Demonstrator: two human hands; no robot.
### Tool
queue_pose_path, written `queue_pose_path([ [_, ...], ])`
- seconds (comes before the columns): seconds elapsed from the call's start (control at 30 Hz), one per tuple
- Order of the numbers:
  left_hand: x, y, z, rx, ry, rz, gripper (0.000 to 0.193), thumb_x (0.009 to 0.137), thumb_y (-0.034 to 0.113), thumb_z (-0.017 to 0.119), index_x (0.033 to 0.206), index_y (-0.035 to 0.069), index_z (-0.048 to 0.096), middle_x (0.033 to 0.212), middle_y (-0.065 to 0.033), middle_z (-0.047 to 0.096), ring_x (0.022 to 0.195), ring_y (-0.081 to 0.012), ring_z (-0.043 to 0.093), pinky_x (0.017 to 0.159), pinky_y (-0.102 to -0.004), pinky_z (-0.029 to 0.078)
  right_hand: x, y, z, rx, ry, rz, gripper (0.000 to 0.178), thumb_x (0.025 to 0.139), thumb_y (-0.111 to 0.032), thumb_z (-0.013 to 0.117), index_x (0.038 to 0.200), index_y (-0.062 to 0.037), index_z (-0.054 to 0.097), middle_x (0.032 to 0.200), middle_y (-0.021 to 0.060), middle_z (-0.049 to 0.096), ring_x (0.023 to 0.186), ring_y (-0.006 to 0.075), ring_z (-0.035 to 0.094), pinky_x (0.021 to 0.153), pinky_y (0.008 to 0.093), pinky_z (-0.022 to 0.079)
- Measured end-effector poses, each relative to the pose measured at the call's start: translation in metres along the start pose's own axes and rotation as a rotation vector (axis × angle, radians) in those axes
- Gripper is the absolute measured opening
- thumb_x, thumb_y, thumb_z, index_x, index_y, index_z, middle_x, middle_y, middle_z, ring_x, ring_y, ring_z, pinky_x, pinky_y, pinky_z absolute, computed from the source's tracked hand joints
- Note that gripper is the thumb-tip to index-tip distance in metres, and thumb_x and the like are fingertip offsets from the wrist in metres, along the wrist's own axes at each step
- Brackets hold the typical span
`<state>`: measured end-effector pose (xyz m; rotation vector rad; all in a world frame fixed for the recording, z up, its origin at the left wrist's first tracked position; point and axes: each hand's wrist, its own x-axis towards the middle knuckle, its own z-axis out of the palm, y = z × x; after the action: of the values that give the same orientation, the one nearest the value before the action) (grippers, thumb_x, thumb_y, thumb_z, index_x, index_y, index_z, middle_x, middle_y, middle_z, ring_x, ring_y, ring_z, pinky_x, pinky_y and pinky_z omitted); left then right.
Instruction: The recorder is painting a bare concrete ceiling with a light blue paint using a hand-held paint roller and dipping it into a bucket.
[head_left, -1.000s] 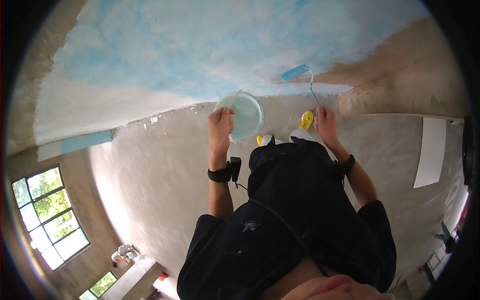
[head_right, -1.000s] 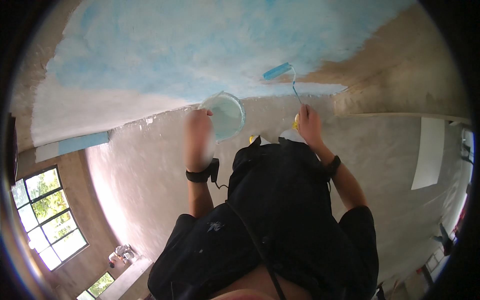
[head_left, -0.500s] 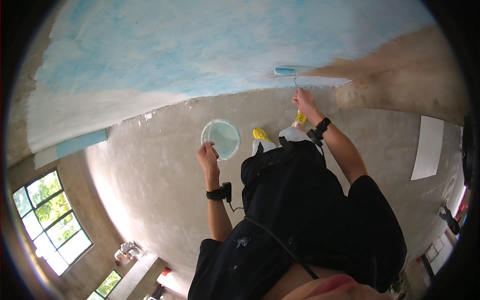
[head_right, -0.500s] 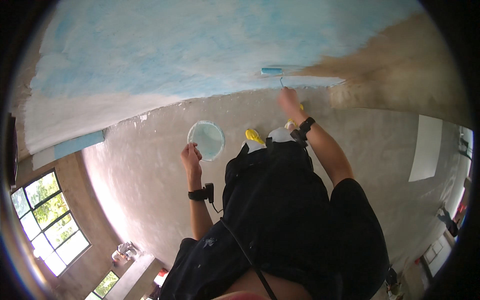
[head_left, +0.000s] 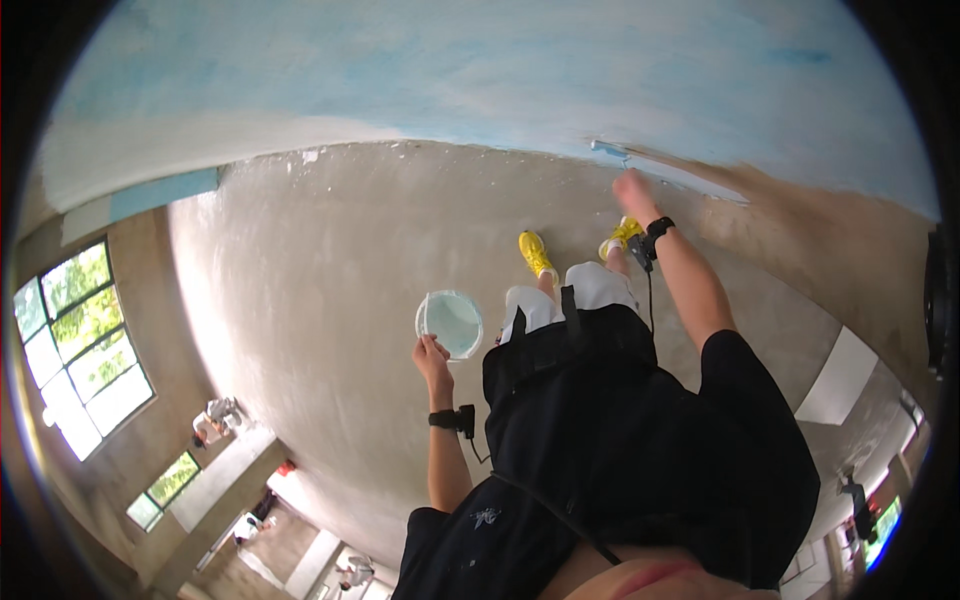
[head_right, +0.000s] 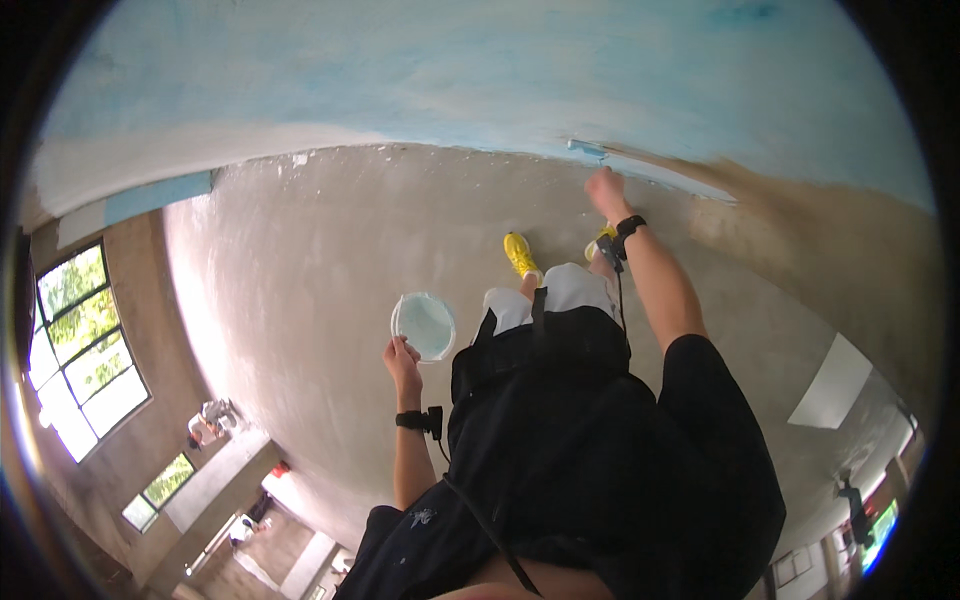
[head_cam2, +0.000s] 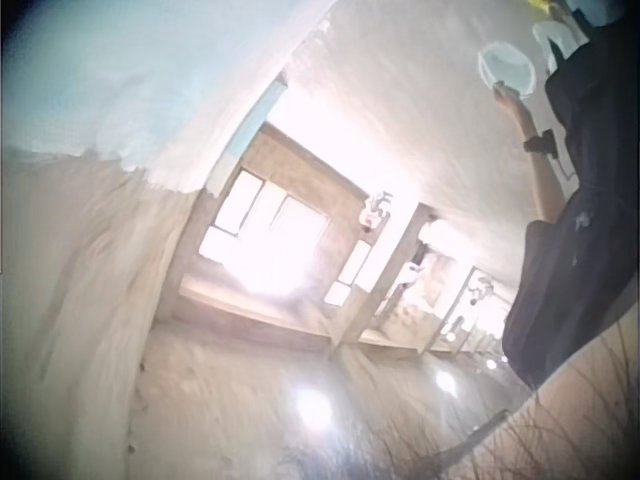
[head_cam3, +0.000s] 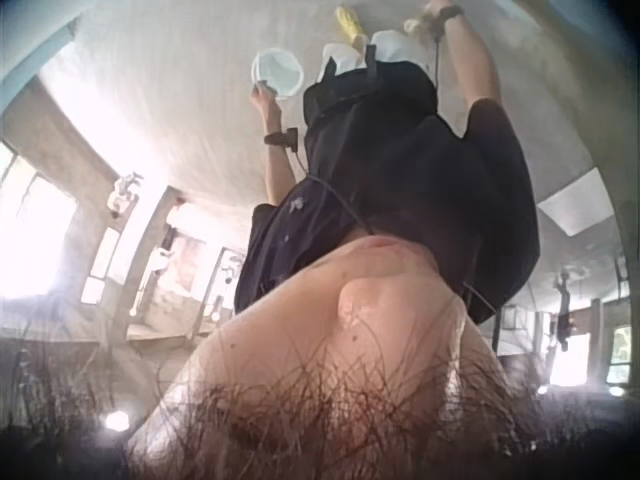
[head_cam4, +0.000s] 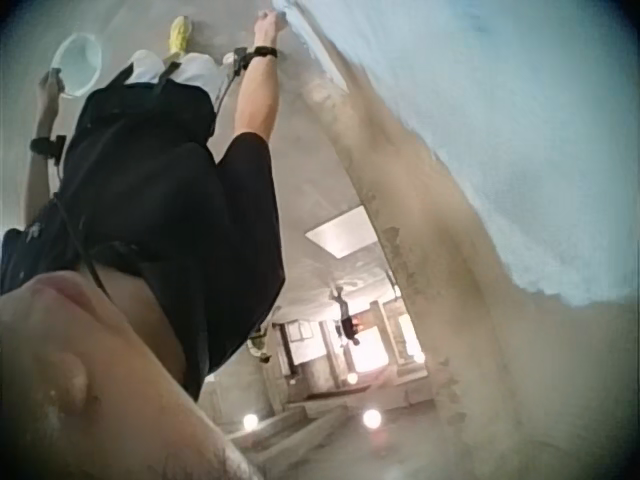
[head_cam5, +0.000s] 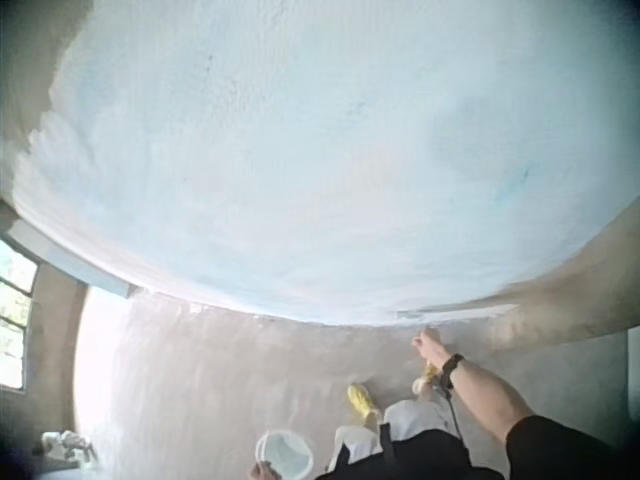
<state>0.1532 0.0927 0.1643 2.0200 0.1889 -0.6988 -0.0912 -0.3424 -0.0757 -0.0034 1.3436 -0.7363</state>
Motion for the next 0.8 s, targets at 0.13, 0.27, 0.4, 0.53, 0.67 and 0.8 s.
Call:
queue_pose_path([
  [0.13,-0.008,-0.02,0.029,-0.124,-0.067,-0.057,0.027,0.1,0.02,0.04,0.087,-0.001,0.052,0.054,0.0035,0.036,0.044,-0.0062,0.033,0.041,-0.0233,0.027,0.111,-0.062,-0.062,-0.019,-0.006,-0.135,0.023,0.09,-0.006,0.039,0.067,-0.0042,0.036,0.061,0.0043,0.033,0.044,0.0135,0.026,0.039,0.031,0.017],
  [0.27,-0.031,-0.019,-0.033,-0.102,0.137,-0.09,0.027,0.1,0.02,0.04,0.087,-0.001,0.052,0.054,0.0031,0.036,0.044,-0.0068,0.034,0.041,-0.0234,0.028,0.059,0.016,0.005,-0.129,0.043,0.051,0.026,0.094,-0.006,0.035,0.068,-0.0065,0.036,0.061,0.0013,0.03,0.047,0.0122,0.025,0.042,0.0279,0.02],
  [0.4,-0.016,-0.026,-0.015,-0.106,0.066,-0.103,0.026,0.1,0.019,0.041,0.087,-0.001,0.052,0.054,0.0029,0.036,0.044,-0.0071,0.034,0.041,-0.0236,0.029,0.03,-0.034,-0.02,0.046,-0.084,-0.022,0.025,0.093,-0.004,0.036,0.068,-0.005,0.034,0.062,0.0014,0.031,0.048,0.0118,0.024,0.042,0.0275,0.019],
  [0.53,0.001,-0.032,-0.02,-0.114,0.038,-0.076,0.027,0.099,0.02,0.042,0.087,-0.001,0.052,0.054,0.0026,0.037,0.044,-0.0074,0.034,0.041,-0.0238,0.029,-0.037,-0.073,-0.023,0.098,-0.206,0.036,0.023,0.094,-0.004,0.035,0.071,-0.0047,0.035,0.063,0.0,0.028,0.048,0.0104,0.023,0.042,0.0258,0.019],
  [0.67,0.015,-0.023,-0.018,-0.191,-0.039,-0.062,0.028,0.098,0.023,0.045,0.084,0.0,0.052,0.053,0.0022,0.037,0.045,-0.0081,0.035,0.043,-0.0242,0.03,-0.115,-0.109,-0.031,0.076,-0.206,-0.003,0.022,0.095,-0.005,0.036,0.073,-0.004,0.037,0.062,-0.0014,0.026,0.048,0.0085,0.021,0.042,0.0239,0.017],
  [0.8,0.025,-0.012,-0.013,-0.272,-0.037,-0.044,0.028,0.097,0.024,0.046,0.08,0.001,0.05,0.055,0.0019,0.038,0.046,-0.0084,0.036,0.044,-0.0243,0.031,-0.175,-0.114,-0.03,0.02,-0.226,-0.035,0.023,0.097,-0.01,0.036,0.075,-0.0043,0.038,0.062,-0.0028,0.026,0.048,0.0072,0.021,0.042,0.0228,0.017],
])
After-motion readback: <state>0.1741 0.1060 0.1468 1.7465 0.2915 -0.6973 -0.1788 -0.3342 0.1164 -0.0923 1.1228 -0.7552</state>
